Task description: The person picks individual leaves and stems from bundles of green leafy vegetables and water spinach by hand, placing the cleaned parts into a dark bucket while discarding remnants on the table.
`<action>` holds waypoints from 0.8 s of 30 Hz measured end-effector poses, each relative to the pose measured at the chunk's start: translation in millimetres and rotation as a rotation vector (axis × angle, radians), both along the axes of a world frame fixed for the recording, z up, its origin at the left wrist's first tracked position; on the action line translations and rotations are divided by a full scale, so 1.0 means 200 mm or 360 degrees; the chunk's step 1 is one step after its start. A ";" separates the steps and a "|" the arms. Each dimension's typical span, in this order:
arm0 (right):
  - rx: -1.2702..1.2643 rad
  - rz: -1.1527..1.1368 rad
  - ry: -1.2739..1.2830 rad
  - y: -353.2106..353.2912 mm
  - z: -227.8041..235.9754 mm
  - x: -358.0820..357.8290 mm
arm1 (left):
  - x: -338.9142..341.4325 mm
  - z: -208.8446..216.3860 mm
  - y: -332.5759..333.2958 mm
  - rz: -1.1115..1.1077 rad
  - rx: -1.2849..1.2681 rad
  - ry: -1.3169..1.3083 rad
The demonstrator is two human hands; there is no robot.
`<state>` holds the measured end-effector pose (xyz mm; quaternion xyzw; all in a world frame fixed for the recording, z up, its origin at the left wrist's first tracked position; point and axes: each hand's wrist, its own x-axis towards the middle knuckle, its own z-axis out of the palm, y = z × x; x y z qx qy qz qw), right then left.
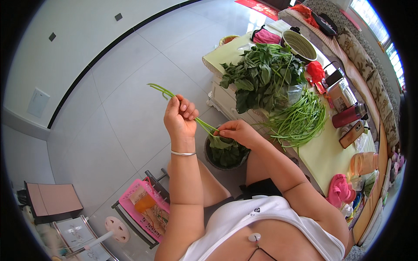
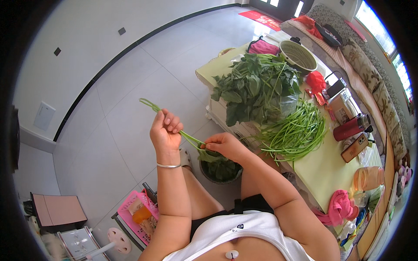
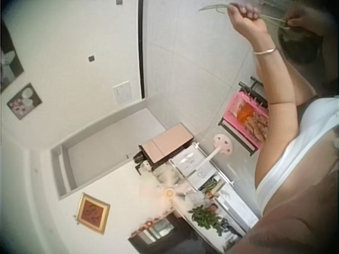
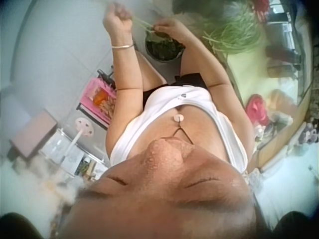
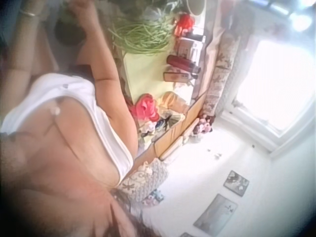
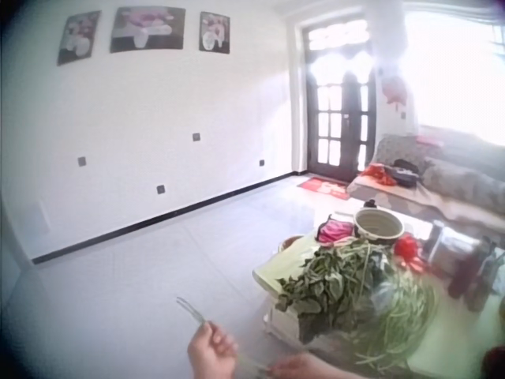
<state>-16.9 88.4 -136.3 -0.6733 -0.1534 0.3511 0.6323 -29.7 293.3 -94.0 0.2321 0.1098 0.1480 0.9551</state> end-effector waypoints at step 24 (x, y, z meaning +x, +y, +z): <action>-0.0047 -0.0898 0.0091 -0.09 -0.40 -0.06 | -0.07 0.05 0.01 0.0277 0.0237 -0.0168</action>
